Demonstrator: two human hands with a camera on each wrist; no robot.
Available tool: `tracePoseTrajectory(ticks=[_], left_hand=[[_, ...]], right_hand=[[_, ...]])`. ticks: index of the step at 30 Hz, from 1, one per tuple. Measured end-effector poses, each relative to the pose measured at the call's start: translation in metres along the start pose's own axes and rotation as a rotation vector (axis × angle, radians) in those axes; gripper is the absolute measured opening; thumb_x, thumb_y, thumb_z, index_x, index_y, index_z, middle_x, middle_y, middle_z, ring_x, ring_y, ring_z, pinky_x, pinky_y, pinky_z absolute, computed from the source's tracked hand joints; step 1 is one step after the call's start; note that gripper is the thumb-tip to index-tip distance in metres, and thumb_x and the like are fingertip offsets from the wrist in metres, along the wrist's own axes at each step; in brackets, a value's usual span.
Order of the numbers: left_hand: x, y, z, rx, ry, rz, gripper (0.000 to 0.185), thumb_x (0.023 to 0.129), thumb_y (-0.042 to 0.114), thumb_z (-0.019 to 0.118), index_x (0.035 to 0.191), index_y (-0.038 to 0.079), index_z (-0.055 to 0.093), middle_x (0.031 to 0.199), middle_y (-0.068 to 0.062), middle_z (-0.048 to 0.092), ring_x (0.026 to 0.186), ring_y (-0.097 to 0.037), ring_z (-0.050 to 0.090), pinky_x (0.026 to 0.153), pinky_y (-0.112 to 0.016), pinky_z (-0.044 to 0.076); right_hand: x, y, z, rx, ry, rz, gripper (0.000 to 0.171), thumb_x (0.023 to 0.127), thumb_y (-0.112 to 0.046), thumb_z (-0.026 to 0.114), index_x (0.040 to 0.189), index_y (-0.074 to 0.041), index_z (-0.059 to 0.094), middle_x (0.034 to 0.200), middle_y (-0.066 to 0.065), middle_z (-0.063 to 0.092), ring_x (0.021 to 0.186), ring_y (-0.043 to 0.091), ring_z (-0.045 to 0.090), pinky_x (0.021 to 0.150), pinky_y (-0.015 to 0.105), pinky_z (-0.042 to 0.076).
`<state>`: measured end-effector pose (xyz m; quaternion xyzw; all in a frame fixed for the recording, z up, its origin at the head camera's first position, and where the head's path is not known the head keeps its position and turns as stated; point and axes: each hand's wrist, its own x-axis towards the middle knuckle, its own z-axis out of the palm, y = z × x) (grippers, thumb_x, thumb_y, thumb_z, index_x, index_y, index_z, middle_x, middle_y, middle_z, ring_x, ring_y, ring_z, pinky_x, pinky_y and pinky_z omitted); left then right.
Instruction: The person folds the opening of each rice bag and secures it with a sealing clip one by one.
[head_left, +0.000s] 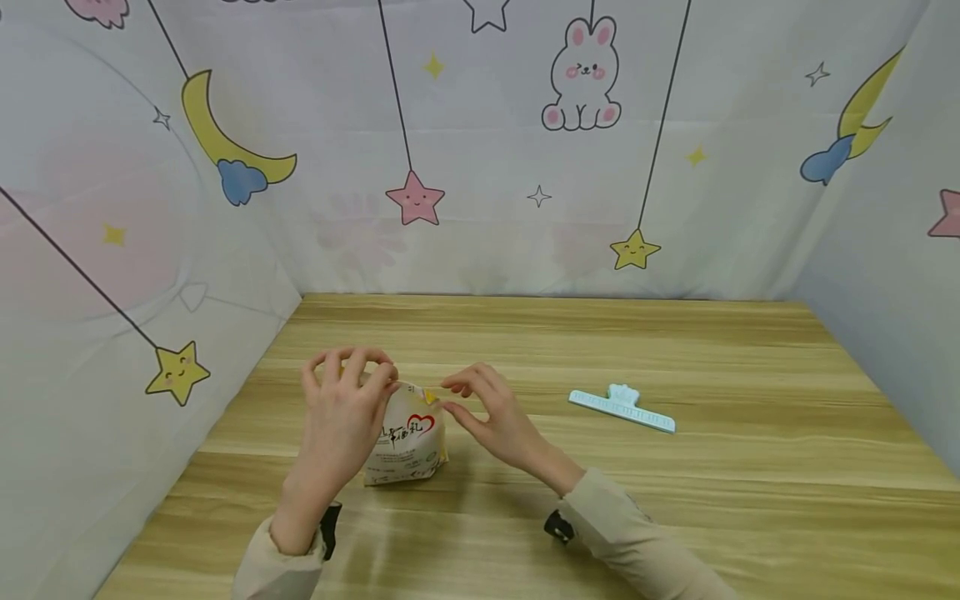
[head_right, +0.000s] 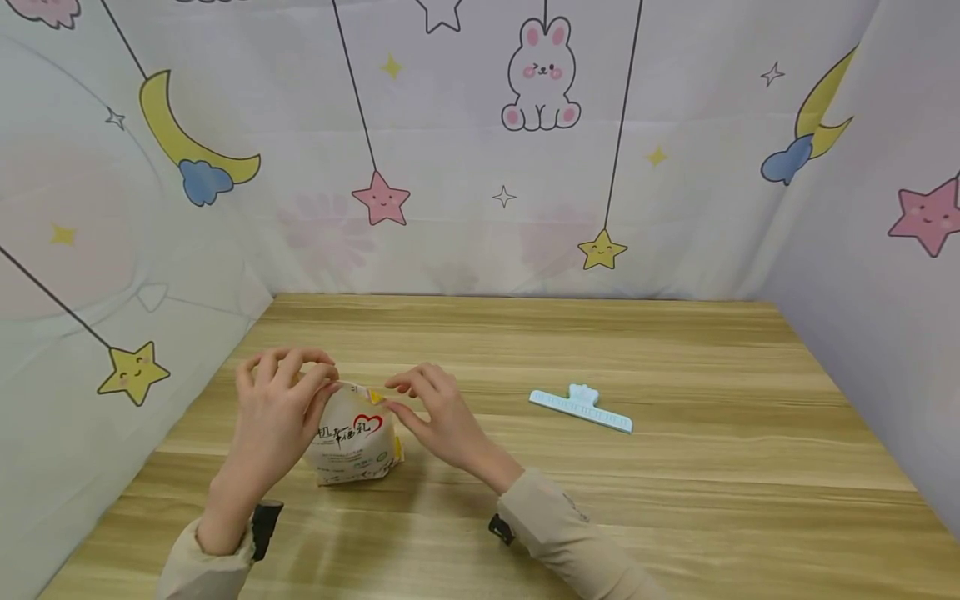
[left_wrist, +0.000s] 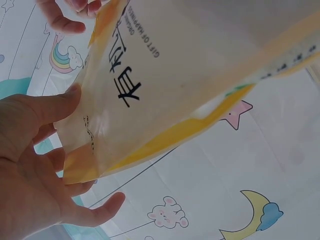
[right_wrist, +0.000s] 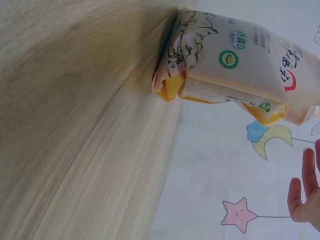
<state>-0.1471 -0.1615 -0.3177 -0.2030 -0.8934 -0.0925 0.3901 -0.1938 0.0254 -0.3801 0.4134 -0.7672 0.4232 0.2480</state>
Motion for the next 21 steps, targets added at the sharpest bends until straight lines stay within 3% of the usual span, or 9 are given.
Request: tracePoseTrajectory(ticks=[14,21], left_hand=[[0.0,-0.001,0.0,-0.01,-0.001,0.003,0.009,0.076,0.012,0.068,0.075,0.012,0.059,0.092,-0.007,0.057,0.095,-0.036,0.048,0.088,-0.057,0.028],[0.0,-0.001,0.0,-0.015,-0.006,0.0,0.01,0.075,0.011,0.068,0.075,0.011,0.059,0.091,-0.007,0.058,0.095,-0.036,0.048,0.088,-0.057,0.028]], right_hand=[[-0.003,0.003,-0.01,-0.002,0.01,-0.061,0.01,0.081,-0.006,0.063,0.091,-0.009,0.061,0.09,0.002,0.054,0.085,0.012,0.051,0.075,0.022,0.045],[-0.005,0.004,-0.015,-0.018,0.02,-0.096,0.013,0.079,-0.003,0.065,0.088,-0.011,0.063,0.088,0.002,0.054,0.084,0.013,0.051,0.075,0.025,0.044]])
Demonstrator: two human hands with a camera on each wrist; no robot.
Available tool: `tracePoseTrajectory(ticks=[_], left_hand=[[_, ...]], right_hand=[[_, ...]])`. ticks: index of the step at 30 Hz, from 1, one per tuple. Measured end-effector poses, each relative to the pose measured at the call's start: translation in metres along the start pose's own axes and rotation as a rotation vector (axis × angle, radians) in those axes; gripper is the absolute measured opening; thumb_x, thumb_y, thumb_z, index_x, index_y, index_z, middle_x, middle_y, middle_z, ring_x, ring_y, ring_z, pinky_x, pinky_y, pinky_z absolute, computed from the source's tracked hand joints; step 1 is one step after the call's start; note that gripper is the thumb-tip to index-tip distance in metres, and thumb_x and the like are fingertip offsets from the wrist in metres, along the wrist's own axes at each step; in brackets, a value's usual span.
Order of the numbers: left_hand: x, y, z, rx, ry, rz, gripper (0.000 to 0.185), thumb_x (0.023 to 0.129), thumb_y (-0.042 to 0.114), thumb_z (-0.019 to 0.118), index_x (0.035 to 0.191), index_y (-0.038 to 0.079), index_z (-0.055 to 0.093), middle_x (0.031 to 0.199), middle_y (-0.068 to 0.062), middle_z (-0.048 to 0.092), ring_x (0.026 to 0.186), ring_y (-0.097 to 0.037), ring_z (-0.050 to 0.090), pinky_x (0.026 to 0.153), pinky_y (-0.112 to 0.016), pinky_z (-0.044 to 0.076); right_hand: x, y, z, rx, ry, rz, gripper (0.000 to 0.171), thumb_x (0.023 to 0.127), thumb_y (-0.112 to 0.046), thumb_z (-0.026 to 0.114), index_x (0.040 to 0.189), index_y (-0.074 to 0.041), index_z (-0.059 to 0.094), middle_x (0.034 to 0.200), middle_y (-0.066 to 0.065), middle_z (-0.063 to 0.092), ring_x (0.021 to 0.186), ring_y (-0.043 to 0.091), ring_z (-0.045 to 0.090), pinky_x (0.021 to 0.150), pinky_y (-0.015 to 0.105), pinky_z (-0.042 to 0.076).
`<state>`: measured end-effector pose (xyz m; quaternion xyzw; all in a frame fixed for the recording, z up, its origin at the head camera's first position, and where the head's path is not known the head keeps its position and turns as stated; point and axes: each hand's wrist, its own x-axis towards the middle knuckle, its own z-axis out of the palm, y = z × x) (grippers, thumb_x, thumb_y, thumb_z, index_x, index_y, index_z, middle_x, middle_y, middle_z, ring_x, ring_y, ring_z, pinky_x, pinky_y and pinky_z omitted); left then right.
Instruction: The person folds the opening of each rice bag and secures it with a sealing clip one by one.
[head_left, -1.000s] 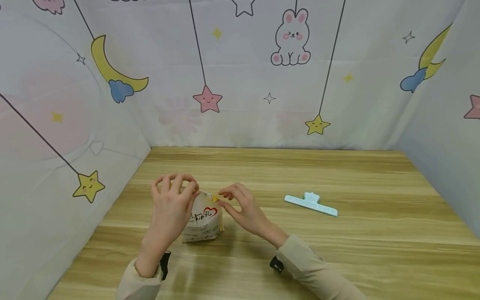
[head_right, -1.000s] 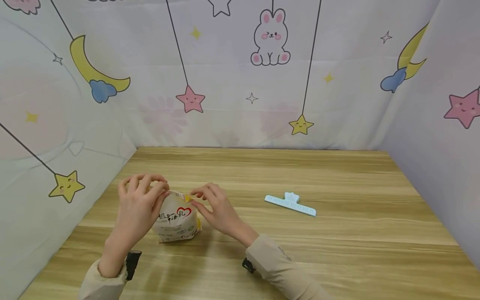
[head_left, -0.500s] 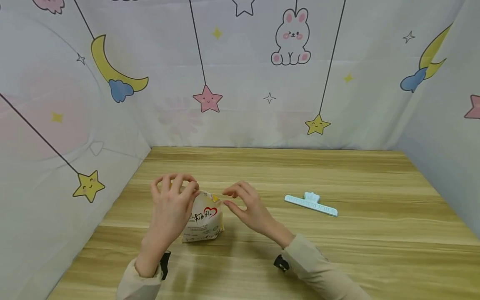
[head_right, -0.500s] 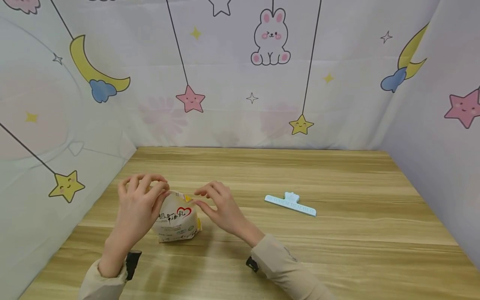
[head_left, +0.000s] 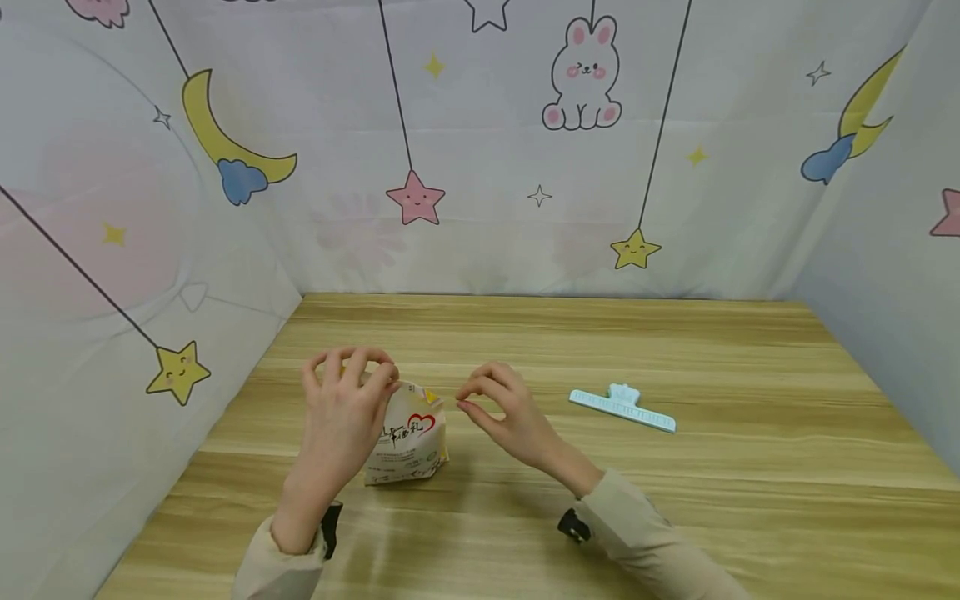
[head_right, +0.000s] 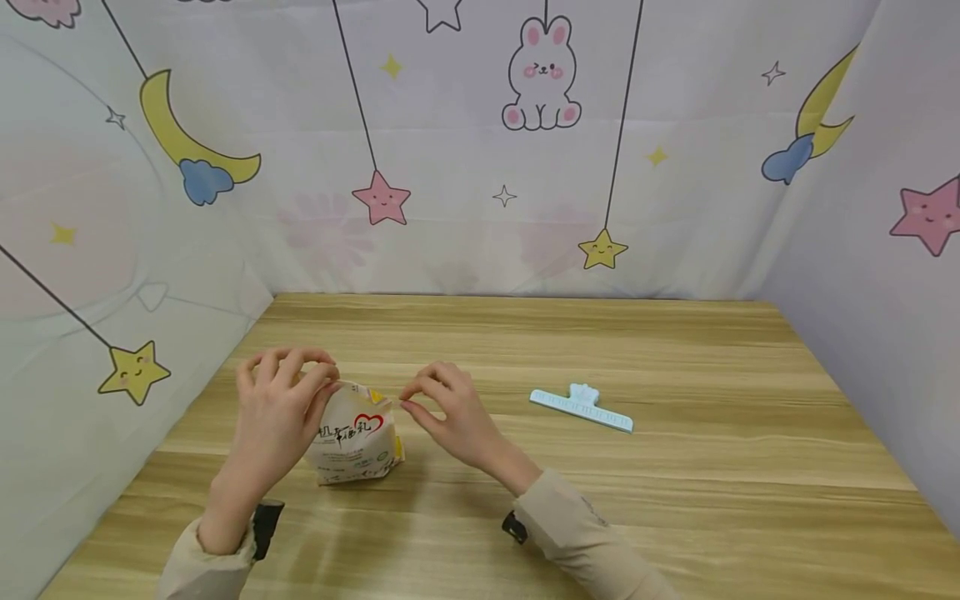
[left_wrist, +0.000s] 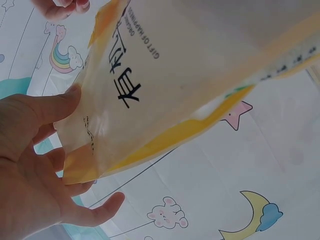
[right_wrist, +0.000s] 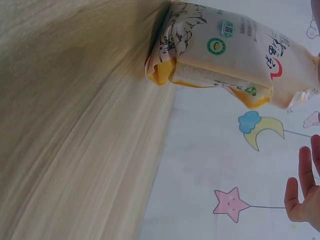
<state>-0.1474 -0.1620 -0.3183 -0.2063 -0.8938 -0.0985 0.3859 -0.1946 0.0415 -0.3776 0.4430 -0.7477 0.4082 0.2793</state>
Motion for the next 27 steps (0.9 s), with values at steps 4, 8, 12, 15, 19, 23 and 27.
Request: tracePoseTrajectory(ticks=[4,8,12,15,19,23,27], left_hand=[[0.0,0.0,0.0,-0.003,0.001,0.002,0.01,0.075,0.011,0.069,0.075,0.011,0.059,0.092,-0.007,0.058,0.095,-0.036,0.048,0.088,-0.057,0.028],[0.0,0.0,0.0,-0.003,-0.002,-0.001,0.01,0.075,0.011,0.068,0.075,0.011,0.059,0.092,-0.007,0.057,0.095,-0.036,0.048,0.088,-0.057,0.028],[0.0,0.0,0.0,-0.003,-0.002,-0.002,0.009,0.076,0.011,0.068,0.075,0.011,0.059,0.092,-0.007,0.057,0.095,-0.036,0.048,0.088,-0.057,0.027],[0.001,0.0,0.0,-0.005,0.001,-0.002,0.01,0.075,0.011,0.068,0.075,0.01,0.059,0.092,-0.007,0.057,0.094,-0.036,0.048,0.087,-0.057,0.028],[0.001,0.0,0.001,-0.016,-0.004,-0.006,0.01,0.075,0.01,0.069,0.075,0.011,0.059,0.092,-0.007,0.057,0.094,-0.035,0.048,0.088,-0.057,0.027],[0.0,0.0,0.001,-0.021,-0.007,-0.007,0.01,0.075,0.01,0.068,0.075,0.011,0.059,0.092,-0.007,0.056,0.094,-0.035,0.047,0.088,-0.057,0.027],[0.0,0.0,0.001,-0.021,0.0,-0.006,0.01,0.075,0.009,0.069,0.075,0.01,0.059,0.092,-0.007,0.056,0.094,-0.035,0.047,0.088,-0.057,0.027]], right_hand=[[-0.001,0.001,-0.004,-0.012,0.003,-0.019,0.013,0.078,-0.004,0.066,0.088,-0.011,0.063,0.088,0.002,0.054,0.084,0.014,0.051,0.076,0.027,0.042],[-0.003,0.002,-0.008,-0.02,0.007,-0.026,0.013,0.077,-0.004,0.066,0.087,-0.012,0.063,0.088,0.002,0.055,0.084,0.014,0.051,0.075,0.028,0.041],[-0.006,0.005,-0.013,-0.031,0.011,-0.024,0.014,0.076,-0.003,0.067,0.087,-0.012,0.063,0.088,0.002,0.055,0.085,0.015,0.051,0.074,0.028,0.041],[-0.008,0.007,-0.015,-0.042,0.011,-0.014,0.014,0.076,-0.004,0.067,0.087,-0.012,0.063,0.088,0.001,0.055,0.084,0.015,0.051,0.074,0.028,0.041],[-0.01,0.008,-0.018,-0.06,0.01,0.003,0.012,0.077,-0.007,0.067,0.086,-0.013,0.063,0.087,0.0,0.055,0.083,0.013,0.051,0.073,0.027,0.041],[-0.012,0.011,-0.018,-0.053,0.007,0.016,0.01,0.078,-0.008,0.067,0.086,-0.013,0.063,0.087,0.0,0.054,0.082,0.011,0.05,0.072,0.026,0.042],[-0.015,0.013,-0.02,-0.047,0.005,0.016,0.01,0.078,-0.007,0.067,0.086,-0.013,0.063,0.086,0.0,0.054,0.081,0.011,0.05,0.07,0.025,0.042]])
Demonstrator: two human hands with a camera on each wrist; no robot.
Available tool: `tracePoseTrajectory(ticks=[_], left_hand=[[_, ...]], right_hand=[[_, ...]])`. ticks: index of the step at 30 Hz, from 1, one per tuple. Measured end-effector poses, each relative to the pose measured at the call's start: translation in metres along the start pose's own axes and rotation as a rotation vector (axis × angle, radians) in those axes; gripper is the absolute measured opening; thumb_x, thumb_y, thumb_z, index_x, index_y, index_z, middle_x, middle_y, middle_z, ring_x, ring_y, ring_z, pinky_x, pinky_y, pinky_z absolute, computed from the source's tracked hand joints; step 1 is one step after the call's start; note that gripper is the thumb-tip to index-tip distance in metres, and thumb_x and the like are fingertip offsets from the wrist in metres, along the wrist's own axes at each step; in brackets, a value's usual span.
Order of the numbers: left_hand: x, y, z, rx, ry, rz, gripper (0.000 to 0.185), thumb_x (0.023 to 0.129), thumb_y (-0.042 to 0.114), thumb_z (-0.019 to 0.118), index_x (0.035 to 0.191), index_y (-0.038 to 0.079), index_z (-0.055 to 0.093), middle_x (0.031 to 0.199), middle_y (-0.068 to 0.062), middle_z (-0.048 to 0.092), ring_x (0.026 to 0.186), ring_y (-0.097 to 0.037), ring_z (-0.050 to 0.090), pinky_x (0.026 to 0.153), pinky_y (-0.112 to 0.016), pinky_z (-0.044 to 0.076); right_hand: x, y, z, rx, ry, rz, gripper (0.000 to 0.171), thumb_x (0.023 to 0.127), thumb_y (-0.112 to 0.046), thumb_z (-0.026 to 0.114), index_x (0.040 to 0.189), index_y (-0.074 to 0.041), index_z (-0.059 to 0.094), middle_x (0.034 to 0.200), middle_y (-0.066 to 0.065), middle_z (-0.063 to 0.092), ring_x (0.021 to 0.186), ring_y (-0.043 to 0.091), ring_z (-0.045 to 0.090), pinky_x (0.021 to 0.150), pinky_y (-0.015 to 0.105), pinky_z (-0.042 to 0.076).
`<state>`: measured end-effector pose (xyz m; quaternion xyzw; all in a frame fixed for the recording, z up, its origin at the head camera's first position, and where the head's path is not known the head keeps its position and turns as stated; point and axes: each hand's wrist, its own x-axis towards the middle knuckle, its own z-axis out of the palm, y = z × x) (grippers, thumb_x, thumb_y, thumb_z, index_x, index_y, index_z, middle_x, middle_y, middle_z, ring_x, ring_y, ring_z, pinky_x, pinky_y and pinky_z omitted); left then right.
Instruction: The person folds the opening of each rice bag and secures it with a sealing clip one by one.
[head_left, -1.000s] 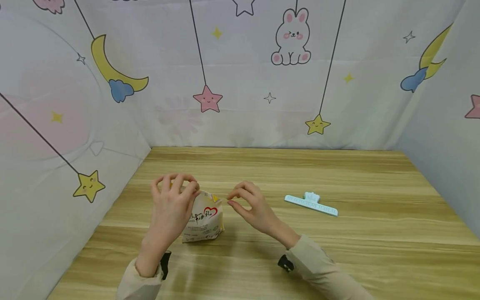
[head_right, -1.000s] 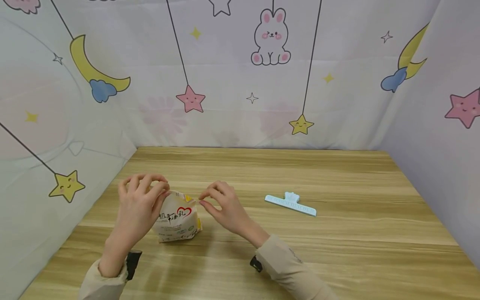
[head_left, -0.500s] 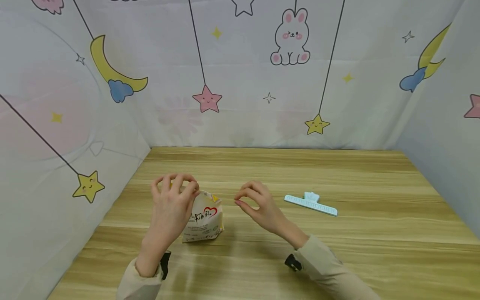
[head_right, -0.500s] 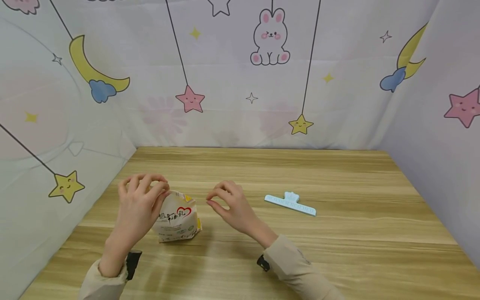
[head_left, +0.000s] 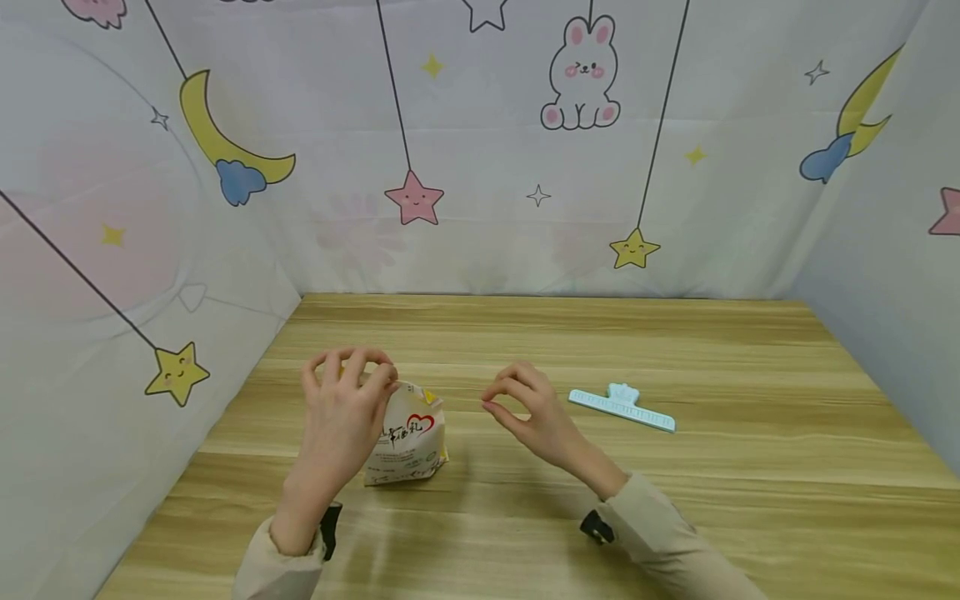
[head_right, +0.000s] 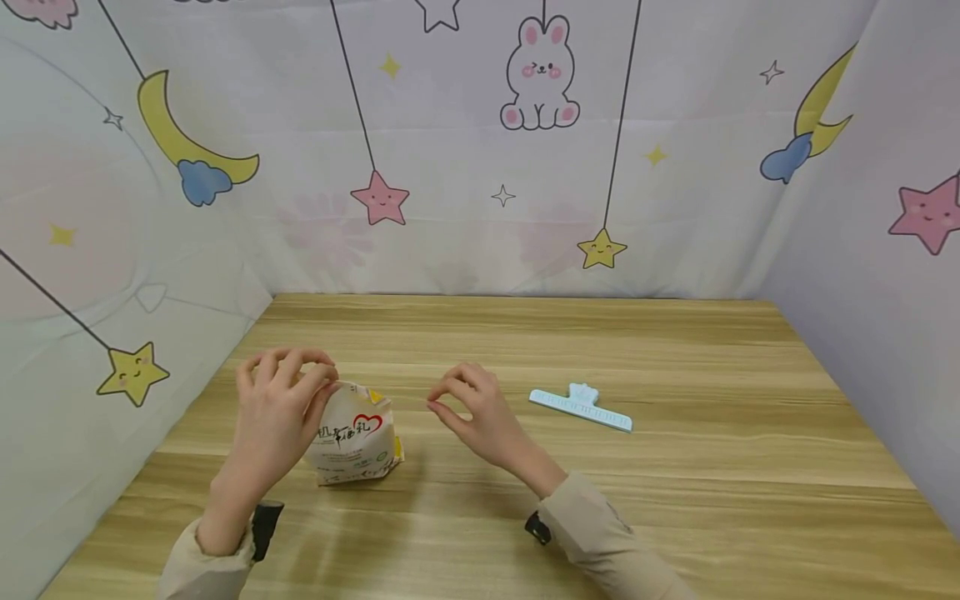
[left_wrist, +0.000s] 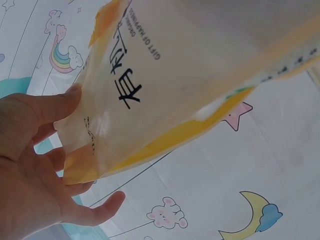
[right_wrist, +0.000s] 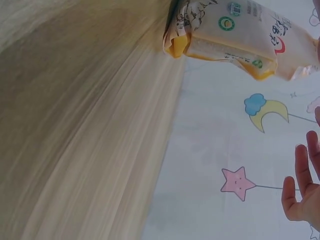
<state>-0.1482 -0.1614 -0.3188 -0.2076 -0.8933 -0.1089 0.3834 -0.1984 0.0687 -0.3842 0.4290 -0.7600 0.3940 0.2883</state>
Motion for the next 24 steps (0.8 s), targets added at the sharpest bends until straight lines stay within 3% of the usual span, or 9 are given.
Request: tracePoseTrajectory(ticks=[24], left_hand=[[0.0,0.0,-0.002,0.003,-0.011,0.01,0.009,0.076,0.01,0.068,0.076,0.011,0.059,0.092,-0.007,0.056,0.094,-0.034,0.047,0.088,-0.057,0.028]], right_hand=[[-0.017,0.017,-0.022,-0.047,-0.006,0.096,0.013,0.075,-0.004,0.069,0.085,-0.012,0.064,0.086,0.001,0.057,0.083,0.014,0.053,0.072,0.028,0.044]])
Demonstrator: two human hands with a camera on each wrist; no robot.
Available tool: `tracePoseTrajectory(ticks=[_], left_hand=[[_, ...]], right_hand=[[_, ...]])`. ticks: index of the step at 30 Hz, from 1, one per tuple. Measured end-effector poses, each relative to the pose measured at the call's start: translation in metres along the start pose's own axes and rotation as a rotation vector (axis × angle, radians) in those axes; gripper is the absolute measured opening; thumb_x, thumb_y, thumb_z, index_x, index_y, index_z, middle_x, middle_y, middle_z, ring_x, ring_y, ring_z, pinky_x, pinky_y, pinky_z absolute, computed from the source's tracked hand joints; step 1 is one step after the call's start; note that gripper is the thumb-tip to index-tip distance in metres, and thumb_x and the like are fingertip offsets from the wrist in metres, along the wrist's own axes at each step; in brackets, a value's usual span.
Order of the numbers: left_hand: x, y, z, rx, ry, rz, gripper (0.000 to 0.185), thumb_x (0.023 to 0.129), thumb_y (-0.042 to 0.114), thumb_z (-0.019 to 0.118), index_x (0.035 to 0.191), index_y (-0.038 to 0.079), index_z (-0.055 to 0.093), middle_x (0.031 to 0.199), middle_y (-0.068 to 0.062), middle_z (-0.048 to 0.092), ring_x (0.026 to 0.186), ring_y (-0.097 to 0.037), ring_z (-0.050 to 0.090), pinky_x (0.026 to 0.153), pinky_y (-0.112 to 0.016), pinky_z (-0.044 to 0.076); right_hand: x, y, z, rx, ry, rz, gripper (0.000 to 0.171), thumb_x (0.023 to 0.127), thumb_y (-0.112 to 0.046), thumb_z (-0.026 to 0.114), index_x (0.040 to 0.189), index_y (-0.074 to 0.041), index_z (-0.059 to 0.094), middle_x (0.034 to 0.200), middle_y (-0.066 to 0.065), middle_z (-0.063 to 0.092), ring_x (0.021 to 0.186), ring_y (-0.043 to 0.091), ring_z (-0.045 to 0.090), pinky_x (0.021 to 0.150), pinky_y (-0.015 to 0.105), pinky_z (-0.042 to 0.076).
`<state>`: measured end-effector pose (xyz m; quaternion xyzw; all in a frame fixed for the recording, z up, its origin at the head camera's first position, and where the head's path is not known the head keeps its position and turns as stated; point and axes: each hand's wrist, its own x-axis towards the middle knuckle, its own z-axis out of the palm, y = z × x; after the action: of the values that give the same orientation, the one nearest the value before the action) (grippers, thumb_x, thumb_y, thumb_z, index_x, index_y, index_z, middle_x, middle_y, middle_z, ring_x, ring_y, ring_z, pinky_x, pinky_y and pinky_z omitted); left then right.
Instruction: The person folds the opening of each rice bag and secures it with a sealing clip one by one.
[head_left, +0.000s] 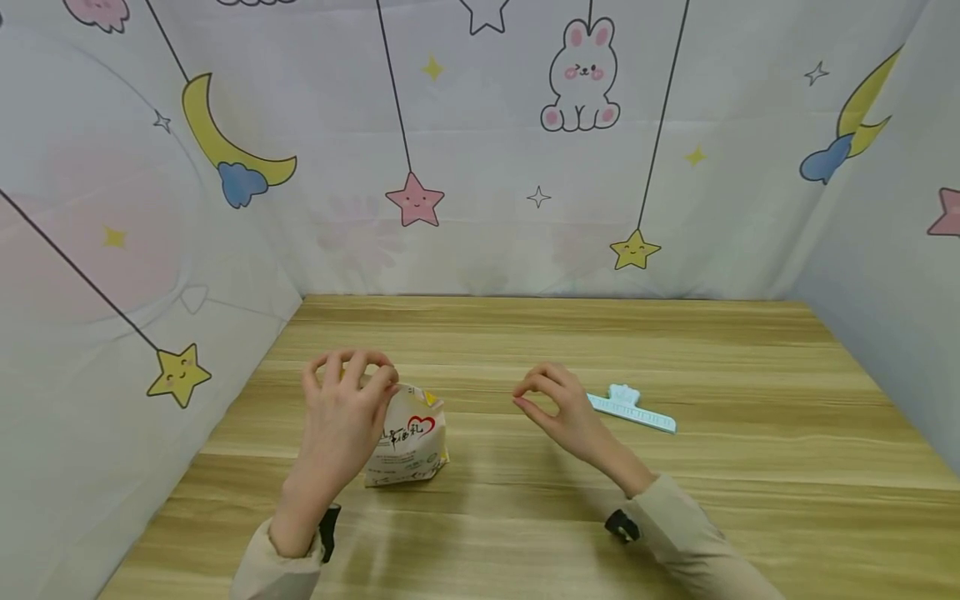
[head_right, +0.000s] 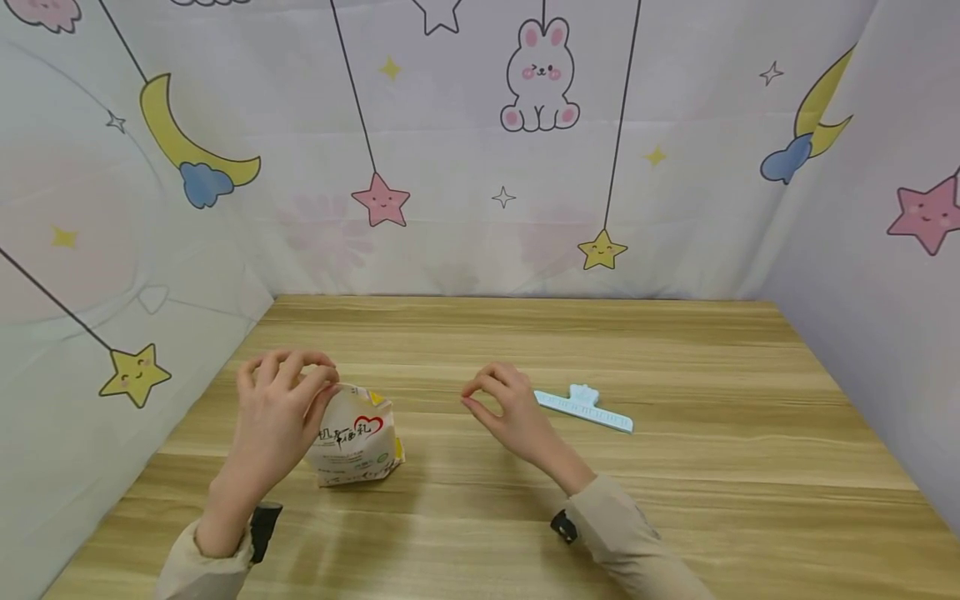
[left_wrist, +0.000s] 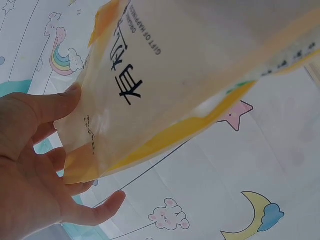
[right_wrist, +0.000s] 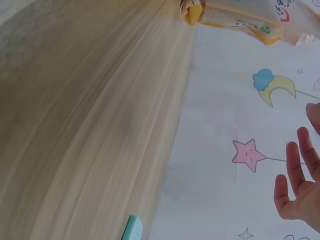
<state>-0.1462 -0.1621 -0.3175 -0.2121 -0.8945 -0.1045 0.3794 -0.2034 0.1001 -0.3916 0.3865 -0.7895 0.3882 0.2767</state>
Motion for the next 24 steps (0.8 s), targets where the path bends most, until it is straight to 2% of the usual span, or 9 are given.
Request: tracePoseTrajectory(ticks=[13,18,24], left_hand=[[0.0,0.0,0.0,0.002,-0.001,-0.004,0.009,0.075,0.009,0.069,0.076,0.011,0.059,0.092,-0.007,0.056,0.094,-0.034,0.047,0.087,-0.057,0.028],[0.0,0.0,-0.001,0.002,-0.007,-0.003,0.008,0.076,0.01,0.068,0.076,0.012,0.059,0.092,-0.007,0.056,0.094,-0.034,0.047,0.088,-0.057,0.027],[0.0,0.0,0.0,0.004,-0.007,-0.002,0.009,0.076,0.01,0.068,0.076,0.012,0.059,0.092,-0.007,0.056,0.094,-0.034,0.047,0.088,-0.057,0.027]], right_hand=[[-0.007,0.01,-0.01,-0.038,0.026,0.029,0.018,0.072,-0.001,0.07,0.084,-0.012,0.064,0.085,-0.002,0.058,0.081,0.012,0.053,0.07,0.026,0.044],[-0.009,0.011,-0.016,-0.026,0.013,0.054,0.015,0.074,-0.002,0.069,0.085,-0.011,0.064,0.085,0.0,0.058,0.081,0.013,0.053,0.068,0.029,0.044],[-0.012,0.017,-0.021,-0.028,0.024,0.04,0.018,0.073,0.002,0.069,0.084,-0.01,0.064,0.084,0.001,0.058,0.078,0.016,0.053,0.066,0.029,0.045]])
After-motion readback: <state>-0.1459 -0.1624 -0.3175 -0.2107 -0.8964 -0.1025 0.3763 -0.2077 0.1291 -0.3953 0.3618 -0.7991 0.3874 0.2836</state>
